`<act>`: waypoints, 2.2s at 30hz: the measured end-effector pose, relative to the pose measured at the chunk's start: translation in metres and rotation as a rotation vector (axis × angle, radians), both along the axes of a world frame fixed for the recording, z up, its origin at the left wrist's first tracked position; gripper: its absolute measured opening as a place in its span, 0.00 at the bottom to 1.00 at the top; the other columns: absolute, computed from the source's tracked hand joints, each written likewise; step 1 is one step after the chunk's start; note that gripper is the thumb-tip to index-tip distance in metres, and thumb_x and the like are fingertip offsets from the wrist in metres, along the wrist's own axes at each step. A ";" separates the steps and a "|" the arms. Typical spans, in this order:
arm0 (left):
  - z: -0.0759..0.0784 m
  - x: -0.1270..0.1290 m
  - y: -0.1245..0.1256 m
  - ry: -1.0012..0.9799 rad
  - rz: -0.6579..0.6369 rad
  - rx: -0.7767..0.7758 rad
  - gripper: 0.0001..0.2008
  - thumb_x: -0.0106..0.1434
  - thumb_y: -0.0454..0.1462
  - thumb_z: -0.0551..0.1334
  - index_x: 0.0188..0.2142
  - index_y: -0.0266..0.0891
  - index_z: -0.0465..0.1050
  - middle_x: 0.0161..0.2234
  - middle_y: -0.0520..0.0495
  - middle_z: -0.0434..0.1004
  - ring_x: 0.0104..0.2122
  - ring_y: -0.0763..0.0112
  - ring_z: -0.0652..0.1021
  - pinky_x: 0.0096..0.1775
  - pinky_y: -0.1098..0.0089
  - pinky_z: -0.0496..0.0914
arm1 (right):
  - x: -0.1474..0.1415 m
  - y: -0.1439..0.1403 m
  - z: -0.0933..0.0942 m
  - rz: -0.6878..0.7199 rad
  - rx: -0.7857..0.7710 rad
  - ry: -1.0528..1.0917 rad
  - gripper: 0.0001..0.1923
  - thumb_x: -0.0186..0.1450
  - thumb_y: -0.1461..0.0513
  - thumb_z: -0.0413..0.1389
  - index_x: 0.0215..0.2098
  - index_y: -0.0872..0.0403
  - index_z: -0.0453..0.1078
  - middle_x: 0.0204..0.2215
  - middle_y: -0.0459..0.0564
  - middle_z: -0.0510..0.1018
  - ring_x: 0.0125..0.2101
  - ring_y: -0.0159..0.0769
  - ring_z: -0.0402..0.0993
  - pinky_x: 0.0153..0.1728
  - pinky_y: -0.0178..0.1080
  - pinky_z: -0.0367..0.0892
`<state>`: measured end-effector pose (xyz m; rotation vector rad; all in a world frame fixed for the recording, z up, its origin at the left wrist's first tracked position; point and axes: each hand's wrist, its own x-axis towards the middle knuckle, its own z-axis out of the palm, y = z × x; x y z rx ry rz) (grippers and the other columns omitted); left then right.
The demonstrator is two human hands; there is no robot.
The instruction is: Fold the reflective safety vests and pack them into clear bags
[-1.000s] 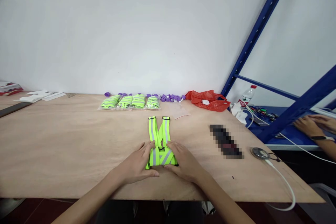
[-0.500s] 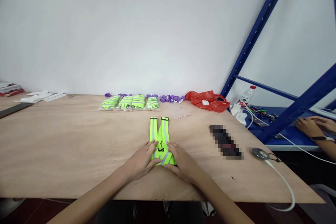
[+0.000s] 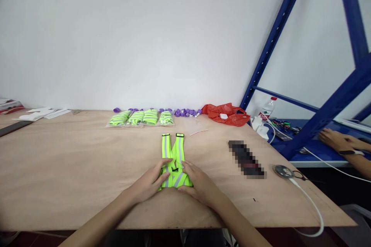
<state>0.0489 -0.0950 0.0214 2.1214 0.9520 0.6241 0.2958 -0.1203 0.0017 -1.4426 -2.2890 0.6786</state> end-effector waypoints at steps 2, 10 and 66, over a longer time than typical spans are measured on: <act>0.002 -0.008 -0.002 0.006 -0.013 0.059 0.23 0.73 0.46 0.53 0.64 0.43 0.56 0.60 0.40 0.70 0.56 0.56 0.73 0.56 0.56 0.69 | 0.000 0.000 0.000 -0.007 0.005 0.007 0.38 0.63 0.52 0.61 0.67 0.55 0.59 0.67 0.60 0.61 0.65 0.51 0.58 0.64 0.53 0.57; -0.011 -0.045 -0.009 0.240 -0.138 0.612 0.17 0.70 0.43 0.59 0.56 0.43 0.68 0.62 0.41 0.69 0.59 0.57 0.72 0.60 0.56 0.69 | -0.001 0.001 0.002 0.001 0.023 0.016 0.38 0.61 0.52 0.63 0.66 0.56 0.61 0.66 0.61 0.62 0.66 0.51 0.57 0.64 0.53 0.57; 0.000 0.007 0.038 0.411 0.058 0.562 0.19 0.74 0.40 0.45 0.42 0.39 0.74 0.39 0.42 0.81 0.39 0.60 0.80 0.45 0.60 0.72 | -0.003 0.025 0.011 -0.091 0.074 0.225 0.17 0.72 0.51 0.46 0.39 0.52 0.71 0.39 0.52 0.80 0.40 0.44 0.75 0.45 0.43 0.69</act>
